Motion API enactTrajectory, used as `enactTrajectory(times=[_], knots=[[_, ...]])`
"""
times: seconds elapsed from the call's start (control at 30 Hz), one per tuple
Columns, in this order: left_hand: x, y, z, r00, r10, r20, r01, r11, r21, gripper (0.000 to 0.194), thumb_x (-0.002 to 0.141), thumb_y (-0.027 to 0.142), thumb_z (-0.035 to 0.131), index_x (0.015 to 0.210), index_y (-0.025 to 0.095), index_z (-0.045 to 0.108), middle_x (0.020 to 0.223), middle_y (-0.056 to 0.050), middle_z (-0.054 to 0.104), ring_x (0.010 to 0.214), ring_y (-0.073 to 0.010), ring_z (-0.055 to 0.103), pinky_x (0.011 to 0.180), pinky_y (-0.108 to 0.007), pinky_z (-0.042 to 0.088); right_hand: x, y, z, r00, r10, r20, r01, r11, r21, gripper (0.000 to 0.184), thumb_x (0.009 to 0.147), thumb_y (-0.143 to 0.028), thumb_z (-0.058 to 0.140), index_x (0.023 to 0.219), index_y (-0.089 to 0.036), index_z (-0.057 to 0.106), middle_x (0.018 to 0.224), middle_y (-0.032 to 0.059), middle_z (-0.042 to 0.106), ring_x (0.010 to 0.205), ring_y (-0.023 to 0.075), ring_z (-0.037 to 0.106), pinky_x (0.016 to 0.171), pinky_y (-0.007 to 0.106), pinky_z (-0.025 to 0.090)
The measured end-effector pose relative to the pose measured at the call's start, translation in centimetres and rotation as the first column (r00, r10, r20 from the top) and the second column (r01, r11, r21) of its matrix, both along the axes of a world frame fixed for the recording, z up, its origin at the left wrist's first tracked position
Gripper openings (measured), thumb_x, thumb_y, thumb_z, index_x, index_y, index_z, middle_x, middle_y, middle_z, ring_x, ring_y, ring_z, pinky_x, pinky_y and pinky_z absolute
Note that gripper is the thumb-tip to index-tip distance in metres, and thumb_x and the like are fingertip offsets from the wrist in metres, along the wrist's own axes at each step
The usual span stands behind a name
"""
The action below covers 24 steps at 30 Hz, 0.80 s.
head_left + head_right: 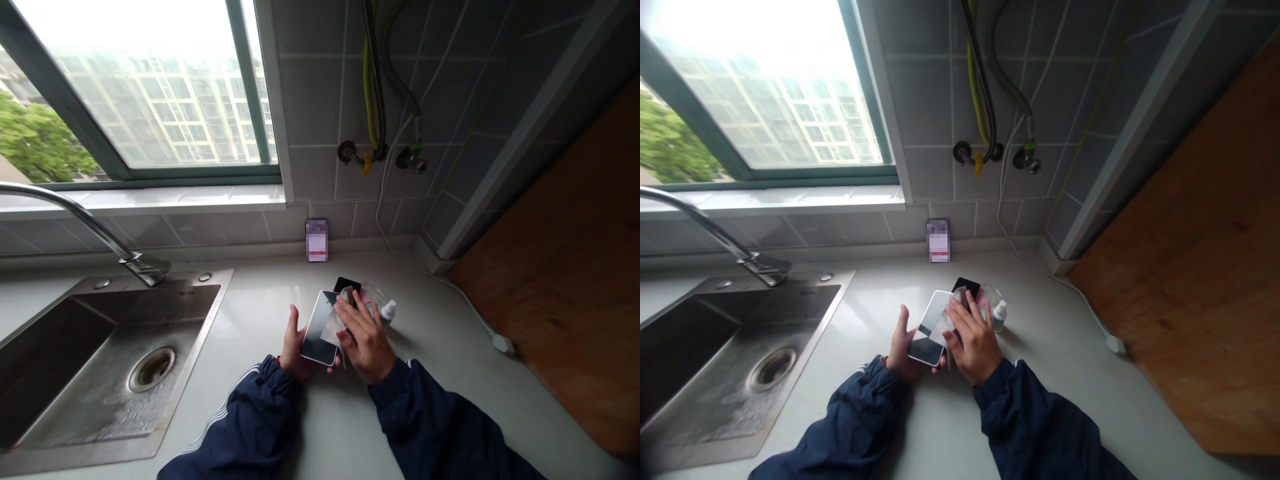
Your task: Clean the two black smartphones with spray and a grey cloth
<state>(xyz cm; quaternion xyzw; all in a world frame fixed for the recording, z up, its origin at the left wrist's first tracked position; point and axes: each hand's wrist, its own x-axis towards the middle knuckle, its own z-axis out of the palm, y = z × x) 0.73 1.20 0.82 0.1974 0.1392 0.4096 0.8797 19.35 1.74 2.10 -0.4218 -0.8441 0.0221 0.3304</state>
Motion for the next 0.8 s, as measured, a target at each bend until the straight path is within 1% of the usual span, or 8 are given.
enactTrajectory(times=[0.17, 0.27, 0.33, 0.4, 0.47, 0.57, 0.67, 0.8], knots=[[0.1, -0.1, 0.0, 0.997, -0.068, 0.025, 0.068, 0.998, 0.010, 0.100, 0.085, 0.084, 0.020, 0.148, 0.009, 0.041, 0.101, -0.022, 0.073, 0.064, -0.0325, 0.073, 0.046, -0.038, 0.054, 0.1, -0.2, 0.6, 0.998, -0.001, -0.056, 0.002, 1.000, 0.009, 0.047, 0.105, -0.043, 0.037, 0.137, -0.017, 0.060, 0.147, 0.0088, 0.054, 0.150, 0.0321, 0.027, 0.120, 0.061, 0.020], [0.2, -0.3, 0.2, 0.999, -0.018, 0.030, 0.018, 0.999, -0.028, 0.098, 0.086, 0.082, 0.025, 0.148, 0.008, 0.042, 0.100, -0.021, 0.073, 0.067, -0.0308, 0.073, 0.051, -0.037, 0.055, -0.2, -1.1, 1.2, 0.974, 0.224, -0.031, -0.224, 0.975, 0.015, 0.043, 0.103, -0.045, 0.041, 0.124, -0.020, 0.068, 0.135, 0.0069, 0.066, 0.147, 0.0320, 0.035, 0.122, 0.064, 0.008], [0.3, -0.4, 0.4, 0.999, 0.027, 0.030, -0.025, 0.997, -0.070, 0.098, 0.087, 0.081, 0.030, 0.147, 0.006, 0.042, 0.103, -0.021, 0.073, 0.076, -0.0307, 0.073, 0.064, -0.040, 0.057, -0.4, -1.6, 1.5, 0.925, 0.380, -0.014, -0.379, 0.925, 0.010, 0.045, 0.103, -0.049, 0.039, 0.115, -0.022, 0.072, 0.125, 0.0058, 0.071, 0.144, 0.0311, 0.040, 0.122, 0.063, 0.003], [0.4, -0.4, 0.4, 0.998, 0.057, 0.015, -0.055, 0.994, -0.093, 0.100, 0.086, 0.082, 0.032, 0.149, 0.004, 0.041, 0.108, -0.022, 0.072, 0.089, -0.0326, 0.072, 0.079, -0.042, 0.056, -0.5, -1.8, 1.5, 0.901, 0.434, -0.004, -0.434, 0.901, 0.005, 0.048, 0.102, -0.052, 0.037, 0.113, -0.024, 0.074, 0.122, 0.0050, 0.073, 0.144, 0.0306, 0.040, 0.122, 0.063, 0.002], [0.3, -0.4, 0.4, 0.999, 0.048, -0.008, -0.049, 0.996, -0.080, 0.099, 0.087, 0.082, 0.030, 0.151, 0.007, 0.037, 0.113, -0.023, 0.071, 0.094, -0.0344, 0.072, 0.080, -0.044, 0.056, -0.5, -1.6, 1.2, 0.932, 0.362, 0.023, -0.362, 0.932, 0.002, 0.048, 0.103, -0.052, 0.036, 0.121, -0.024, 0.071, 0.130, 0.0047, 0.069, 0.147, 0.0313, 0.035, 0.122, 0.064, 0.003], [0.2, -0.3, 0.1, 0.999, -0.043, -0.021, 0.043, 0.999, -0.024, 0.096, 0.085, 0.084, 0.025, 0.155, 0.017, 0.033, 0.112, -0.021, 0.071, 0.080, -0.0339, 0.073, 0.059, -0.041, 0.056, -0.3, -0.7, 0.6, 0.992, 0.101, 0.075, -0.100, 0.995, -0.010, 0.047, 0.104, -0.047, 0.039, 0.139, -0.022, 0.058, 0.148, 0.0051, 0.053, 0.151, 0.0341, 0.024, 0.121, 0.067, 0.009], [0.1, -0.3, -0.2, 0.992, -0.122, -0.018, 0.122, 0.992, 0.017, 0.096, 0.084, 0.085, 0.023, 0.154, 0.020, 0.033, 0.109, -0.020, 0.072, 0.067, -0.0327, 0.073, 0.049, -0.040, 0.055, -0.1, -0.2, 0.3, 0.994, -0.075, 0.079, 0.076, 0.997, -0.018, 0.048, 0.104, -0.043, 0.040, 0.147, -0.023, 0.050, 0.154, 0.0056, 0.045, 0.152, 0.0360, 0.018, 0.119, 0.070, 0.012], [0.2, -0.2, -0.2, 0.998, -0.032, -0.060, 0.029, 0.999, -0.044, 0.097, 0.085, 0.083, 0.028, 0.151, 0.013, 0.039, 0.106, -0.022, 0.073, 0.070, -0.0334, 0.074, 0.056, -0.042, 0.056, -0.3, -0.8, 0.8, 0.977, 0.134, 0.165, -0.125, 0.990, -0.061, 0.054, 0.102, -0.050, 0.044, 0.149, -0.022, 0.047, 0.153, 0.0062, 0.047, 0.153, 0.0359, 0.012, 0.118, 0.072, 0.007]])
